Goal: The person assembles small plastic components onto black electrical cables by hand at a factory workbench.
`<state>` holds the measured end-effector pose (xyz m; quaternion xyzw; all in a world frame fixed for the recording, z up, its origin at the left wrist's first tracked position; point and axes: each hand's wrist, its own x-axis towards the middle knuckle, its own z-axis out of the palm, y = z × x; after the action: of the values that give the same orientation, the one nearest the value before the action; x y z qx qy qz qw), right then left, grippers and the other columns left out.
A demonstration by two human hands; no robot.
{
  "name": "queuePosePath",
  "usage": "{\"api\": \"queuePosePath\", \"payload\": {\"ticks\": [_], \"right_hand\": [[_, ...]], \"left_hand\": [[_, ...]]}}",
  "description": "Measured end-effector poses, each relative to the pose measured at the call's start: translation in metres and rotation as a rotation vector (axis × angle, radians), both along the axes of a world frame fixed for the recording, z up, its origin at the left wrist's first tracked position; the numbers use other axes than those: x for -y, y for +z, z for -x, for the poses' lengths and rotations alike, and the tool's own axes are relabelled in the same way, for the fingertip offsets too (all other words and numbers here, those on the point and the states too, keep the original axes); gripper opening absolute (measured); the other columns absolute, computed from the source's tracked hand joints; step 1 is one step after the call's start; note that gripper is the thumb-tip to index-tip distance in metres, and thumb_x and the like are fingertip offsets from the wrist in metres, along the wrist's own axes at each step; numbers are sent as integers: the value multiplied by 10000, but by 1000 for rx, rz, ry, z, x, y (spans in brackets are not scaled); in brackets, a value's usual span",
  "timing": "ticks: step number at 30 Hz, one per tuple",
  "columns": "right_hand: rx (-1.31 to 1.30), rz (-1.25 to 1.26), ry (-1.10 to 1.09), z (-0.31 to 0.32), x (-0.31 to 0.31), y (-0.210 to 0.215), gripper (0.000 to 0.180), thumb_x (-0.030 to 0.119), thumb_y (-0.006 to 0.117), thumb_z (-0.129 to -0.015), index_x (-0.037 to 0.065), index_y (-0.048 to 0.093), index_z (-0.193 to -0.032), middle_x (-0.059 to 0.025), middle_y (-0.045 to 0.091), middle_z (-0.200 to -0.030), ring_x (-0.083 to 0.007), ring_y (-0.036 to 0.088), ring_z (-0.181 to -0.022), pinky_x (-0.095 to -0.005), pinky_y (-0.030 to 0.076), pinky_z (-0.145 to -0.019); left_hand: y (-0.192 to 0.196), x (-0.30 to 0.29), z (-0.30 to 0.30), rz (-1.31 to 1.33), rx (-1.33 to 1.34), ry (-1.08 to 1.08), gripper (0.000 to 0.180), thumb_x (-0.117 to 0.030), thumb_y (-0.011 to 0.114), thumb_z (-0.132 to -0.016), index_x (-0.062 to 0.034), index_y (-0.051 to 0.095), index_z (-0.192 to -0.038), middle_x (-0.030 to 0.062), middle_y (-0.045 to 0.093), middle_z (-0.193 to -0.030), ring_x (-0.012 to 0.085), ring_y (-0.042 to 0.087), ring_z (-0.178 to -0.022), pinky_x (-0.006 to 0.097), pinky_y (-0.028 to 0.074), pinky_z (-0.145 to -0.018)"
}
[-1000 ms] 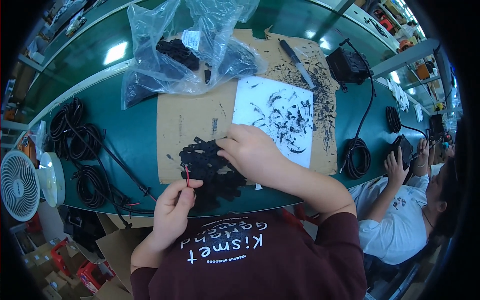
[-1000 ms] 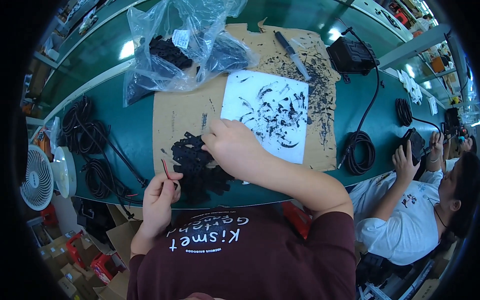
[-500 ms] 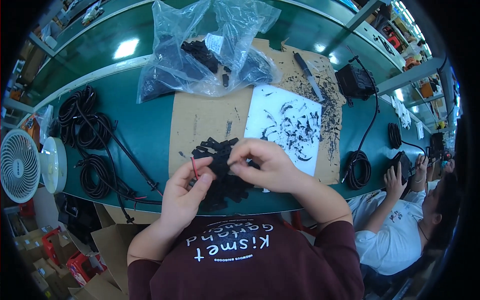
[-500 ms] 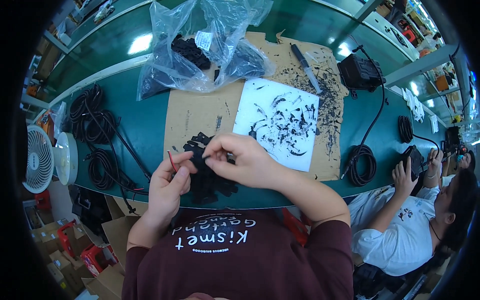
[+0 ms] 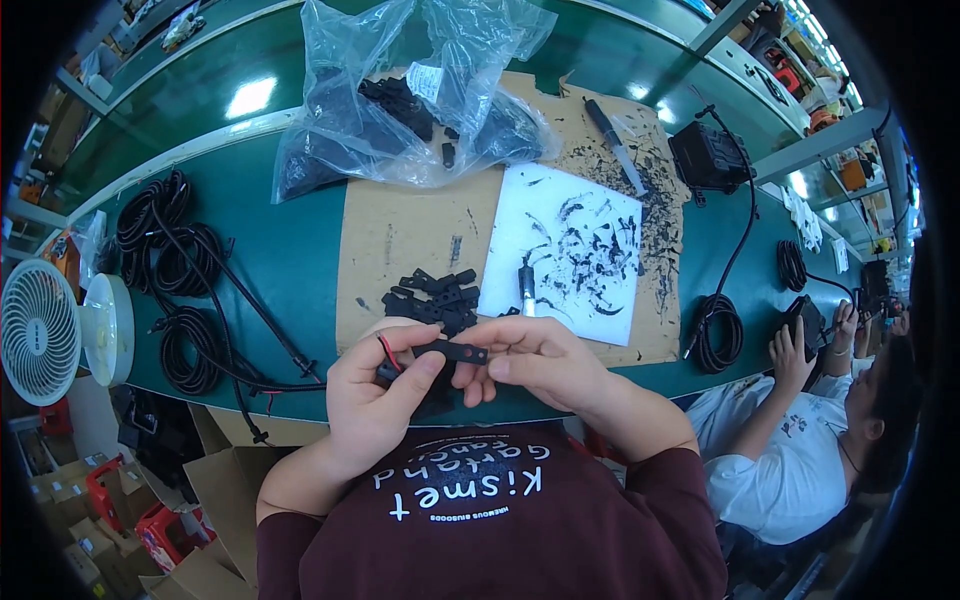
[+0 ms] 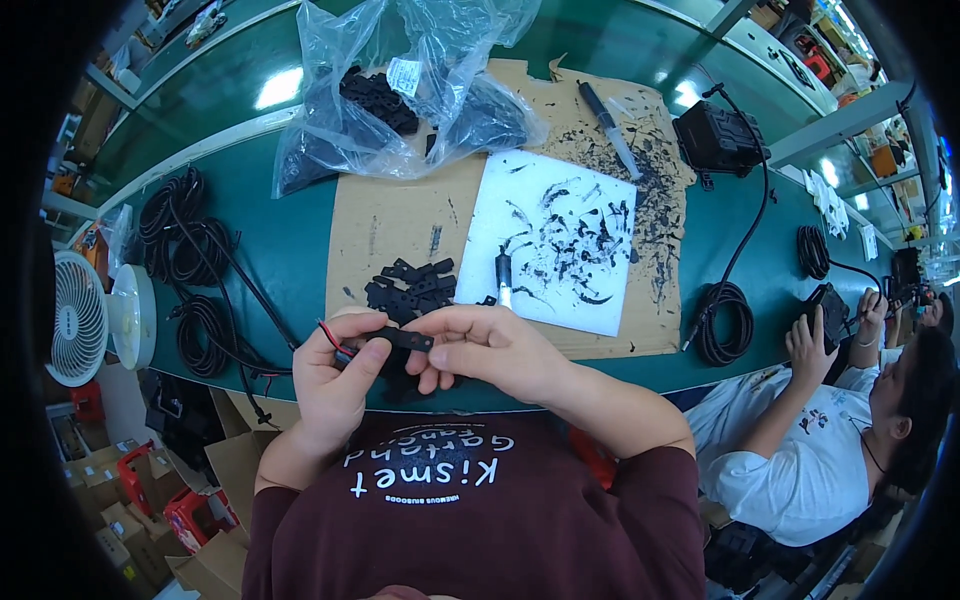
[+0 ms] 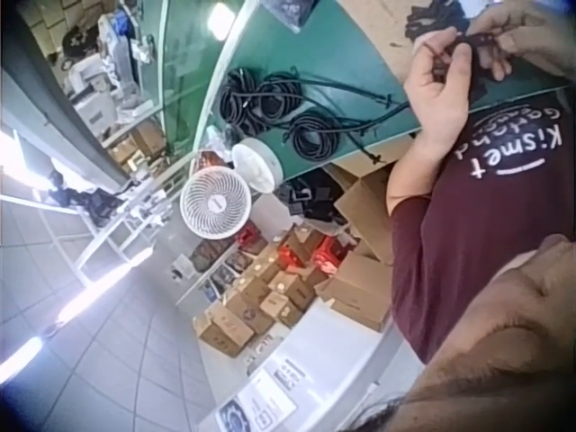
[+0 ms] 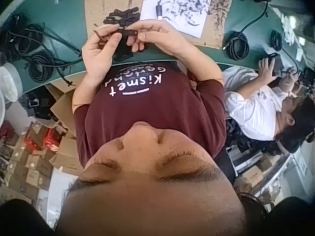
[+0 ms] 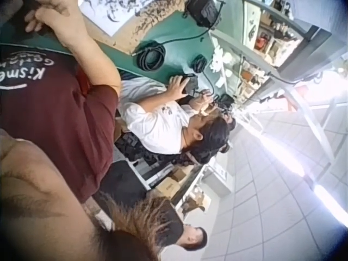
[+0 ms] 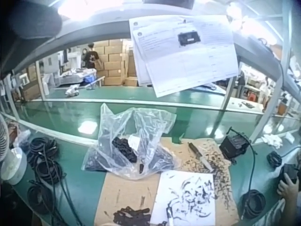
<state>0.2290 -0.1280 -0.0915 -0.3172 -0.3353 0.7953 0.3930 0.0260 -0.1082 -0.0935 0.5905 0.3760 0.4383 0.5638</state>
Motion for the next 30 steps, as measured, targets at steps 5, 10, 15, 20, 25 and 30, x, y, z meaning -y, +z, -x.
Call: {"api": "queuePosePath", "payload": {"ticks": [5,10,15,20,25,30], "right_hand": [[162,75,-67,4,3,4,177,59,545,-903,-41,597,-1039,-128,655,-850,-162,635,-724,-242,494,-633],[169,49,-145,4,7,7,184,77,554,-906,-32,612,-1042,-111,662,-845,-134,629,-699,-222,488,-616],[151,39,-165,2,9,5,221,95,566,-906,-20,613,-1089,-100,666,-860,-111,624,-689,-205,482,-610],[125,-3,-213,3,11,2,254,77,537,-919,-5,592,-1153,-95,665,-896,-98,611,-723,-206,485,-644],[189,-81,-198,6,13,7,260,17,498,-919,-13,580,-1164,-119,642,-944,-132,604,-763,-238,490,-697],[222,-194,-171,5,14,3,278,-4,471,-924,-12,563,-1186,-114,617,-985,-119,595,-796,-234,490,-721]], "left_hand": [[0,1,1,-68,-54,-38,243,42,635,-792,20,606,-1033,68,574,-969,72,469,-711,195,391,-672],[1,4,3,-98,8,-26,272,8,567,-846,33,552,-1117,93,518,-1059,74,444,-727,197,386,-687],[-5,8,7,37,144,-21,210,-59,481,-905,45,552,-1074,97,492,-1064,80,435,-733,216,382,-672],[9,8,11,-140,-83,-190,135,-60,488,-893,19,586,-842,101,545,-841,138,496,-659,254,401,-601],[18,5,0,-71,-210,-393,222,-80,460,-891,-4,578,-719,59,529,-668,143,490,-583,263,380,-549],[16,4,-1,-6,-186,-398,199,-83,486,-899,-2,583,-745,71,542,-689,163,511,-613,270,397,-575]]}}
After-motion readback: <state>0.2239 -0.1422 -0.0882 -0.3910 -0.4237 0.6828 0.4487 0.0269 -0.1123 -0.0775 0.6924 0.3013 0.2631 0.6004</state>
